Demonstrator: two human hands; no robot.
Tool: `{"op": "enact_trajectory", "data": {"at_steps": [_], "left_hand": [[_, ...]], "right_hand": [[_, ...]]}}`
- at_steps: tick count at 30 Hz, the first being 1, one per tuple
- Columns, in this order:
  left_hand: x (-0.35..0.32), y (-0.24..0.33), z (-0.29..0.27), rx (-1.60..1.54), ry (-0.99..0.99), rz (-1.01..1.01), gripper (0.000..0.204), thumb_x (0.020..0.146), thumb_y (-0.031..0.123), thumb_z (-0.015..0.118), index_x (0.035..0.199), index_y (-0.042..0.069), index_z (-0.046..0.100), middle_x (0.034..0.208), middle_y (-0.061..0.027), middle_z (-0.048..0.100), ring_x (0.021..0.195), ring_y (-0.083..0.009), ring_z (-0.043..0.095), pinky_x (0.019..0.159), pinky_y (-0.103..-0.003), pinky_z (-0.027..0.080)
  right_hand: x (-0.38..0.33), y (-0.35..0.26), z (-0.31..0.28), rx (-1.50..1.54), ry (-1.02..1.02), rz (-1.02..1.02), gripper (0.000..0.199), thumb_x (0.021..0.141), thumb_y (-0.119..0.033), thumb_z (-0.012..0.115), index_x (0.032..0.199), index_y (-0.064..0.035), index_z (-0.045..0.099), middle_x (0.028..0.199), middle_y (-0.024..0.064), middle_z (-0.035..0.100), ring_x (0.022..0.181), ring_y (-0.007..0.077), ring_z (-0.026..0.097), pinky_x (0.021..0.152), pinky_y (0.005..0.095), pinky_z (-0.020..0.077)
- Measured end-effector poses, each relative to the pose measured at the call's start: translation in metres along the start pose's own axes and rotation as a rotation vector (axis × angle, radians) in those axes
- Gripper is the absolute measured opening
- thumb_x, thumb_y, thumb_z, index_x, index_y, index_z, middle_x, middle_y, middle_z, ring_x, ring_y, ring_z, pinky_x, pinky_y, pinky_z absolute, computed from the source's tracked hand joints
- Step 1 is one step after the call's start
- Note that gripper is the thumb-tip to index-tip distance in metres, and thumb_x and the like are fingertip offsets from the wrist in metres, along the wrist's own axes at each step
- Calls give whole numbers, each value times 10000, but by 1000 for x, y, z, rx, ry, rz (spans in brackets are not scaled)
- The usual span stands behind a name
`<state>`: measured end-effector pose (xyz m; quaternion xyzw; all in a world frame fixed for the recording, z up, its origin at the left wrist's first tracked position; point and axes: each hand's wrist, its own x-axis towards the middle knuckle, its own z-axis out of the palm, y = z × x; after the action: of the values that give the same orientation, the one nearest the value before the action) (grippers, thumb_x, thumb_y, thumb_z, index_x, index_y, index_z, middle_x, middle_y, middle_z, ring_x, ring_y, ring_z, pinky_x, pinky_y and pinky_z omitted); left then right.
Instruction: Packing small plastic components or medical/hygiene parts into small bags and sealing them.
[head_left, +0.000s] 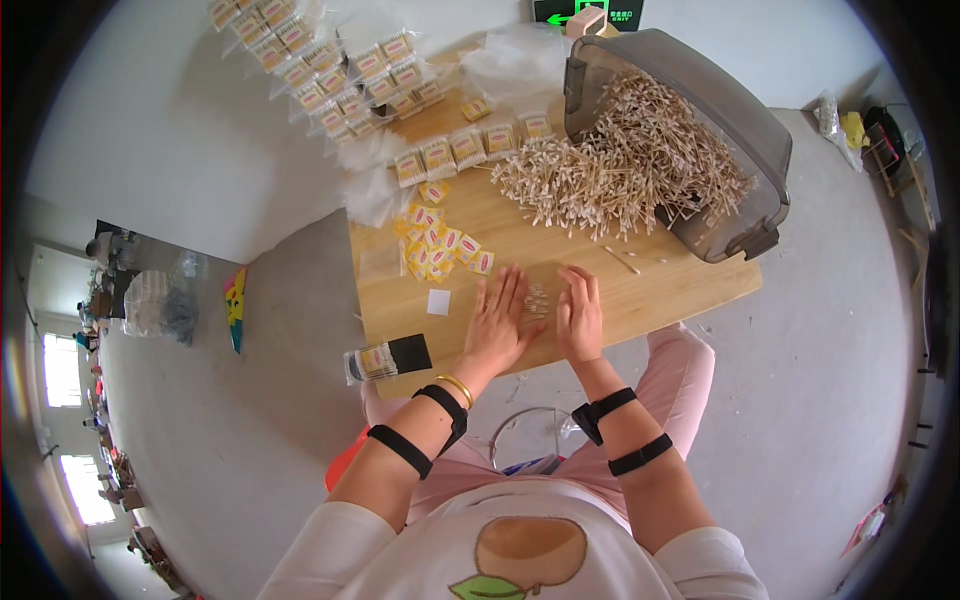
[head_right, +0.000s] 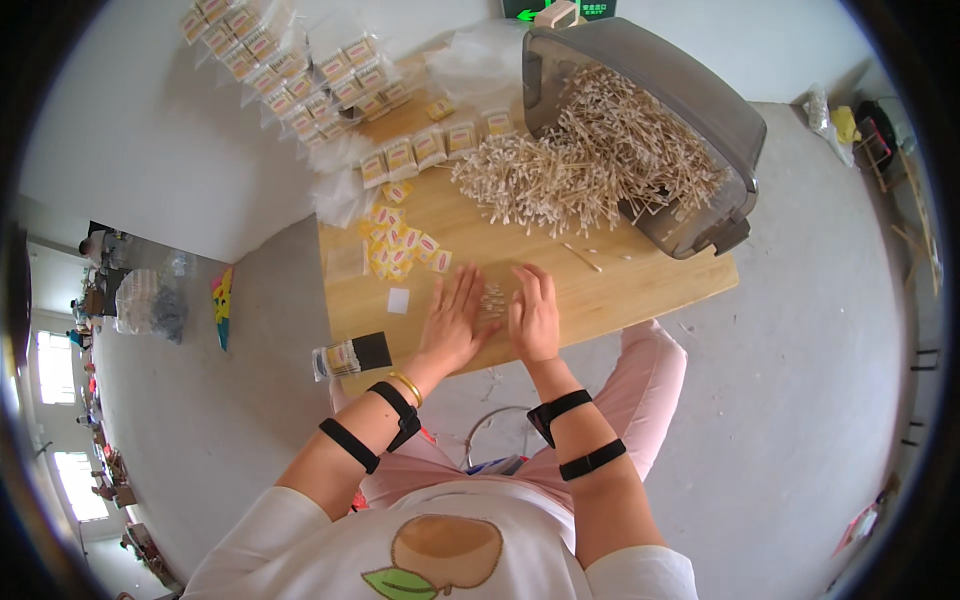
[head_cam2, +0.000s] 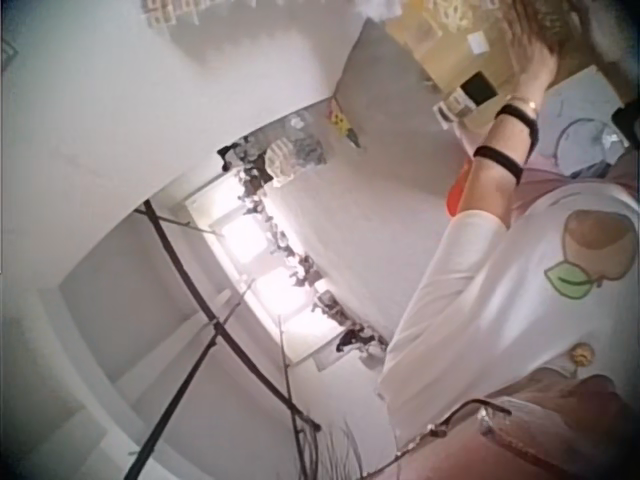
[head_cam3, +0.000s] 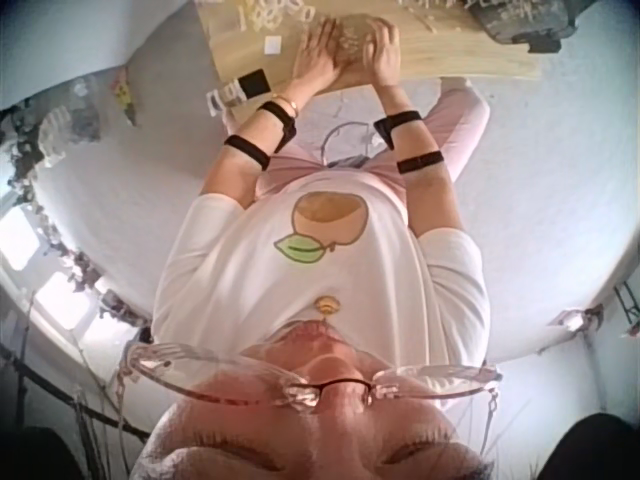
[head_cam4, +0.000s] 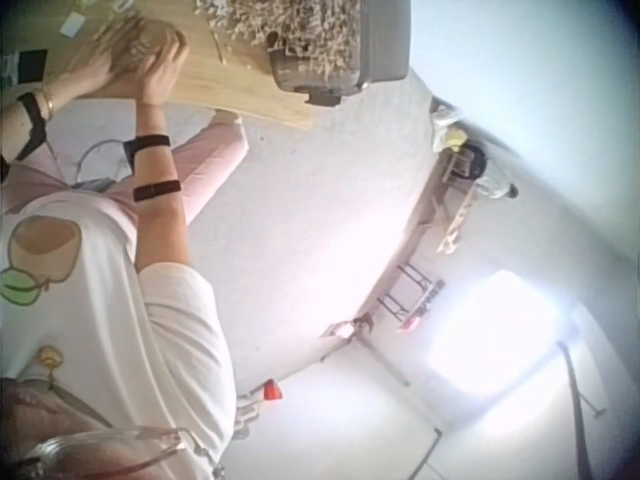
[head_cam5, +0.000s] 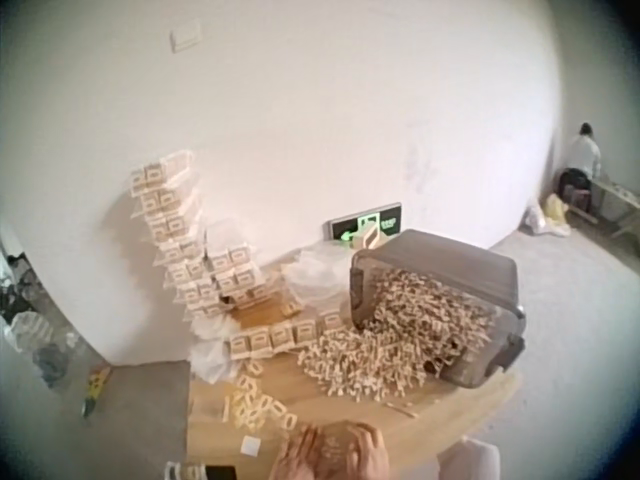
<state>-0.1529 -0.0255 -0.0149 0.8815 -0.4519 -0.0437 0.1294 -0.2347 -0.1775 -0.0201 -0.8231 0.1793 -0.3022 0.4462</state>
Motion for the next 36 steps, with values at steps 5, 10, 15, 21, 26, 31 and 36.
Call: {"op": "enact_trajectory", "data": {"at_steps": [5,10,15,21,26,31,36], "left_hand": [[-16,-9,-4,-284,138,-64,842,1017,434,513,1597,-31,117,1668,-232,145,1555,-393,111,1255,-519,107],[-11,-16,-8,-682,215,-77,803,1043,430,423,1602,-28,73,1672,-246,103,1559,-402,73,1261,-491,105],[-2,-4,20,-768,262,-47,747,1054,400,344,1600,-36,80,1676,-241,93,1561,-401,52,1266,-471,72],[-5,-8,7,-750,370,-129,725,1046,375,335,1604,-25,100,1669,-244,131,1558,-407,71,1259,-510,55],[1,1,-17,-318,277,-64,748,1034,434,385,1602,2,163,1662,-200,210,1559,-361,136,1246,-572,47],[-2,11,1,22,-33,29,840,1012,557,420,1600,6,183,1663,-167,228,1560,-305,162,1240,-592,31],[4,16,-19,-95,89,0,849,1018,568,403,1610,15,148,1669,-171,210,1565,-312,139,1235,-590,-21]], "right_hand": [[1,7,-4,82,4,48,371,913,-36,466,1267,-1,570,1291,231,554,1177,418,557,994,442,463],[6,-1,7,157,-45,104,373,935,-52,451,1285,19,556,1317,244,540,1244,418,521,1060,445,421],[5,-15,46,261,-133,19,399,941,-59,416,1311,24,542,1376,258,509,1323,437,469,1118,446,388],[12,4,16,270,44,76,439,896,-21,376,1283,34,577,1364,220,554,1350,381,477,1136,424,362],[15,19,-18,191,104,130,431,892,-13,377,1259,20,600,1326,214,577,1310,365,512,1127,408,367],[10,19,-16,129,82,110,420,899,-23,399,1265,11,601,1330,225,572,1297,383,516,1114,418,385],[10,24,-18,93,32,90,427,899,-48,433,1295,7,581,1378,239,538,1305,403,506,1118,434,385]]}}
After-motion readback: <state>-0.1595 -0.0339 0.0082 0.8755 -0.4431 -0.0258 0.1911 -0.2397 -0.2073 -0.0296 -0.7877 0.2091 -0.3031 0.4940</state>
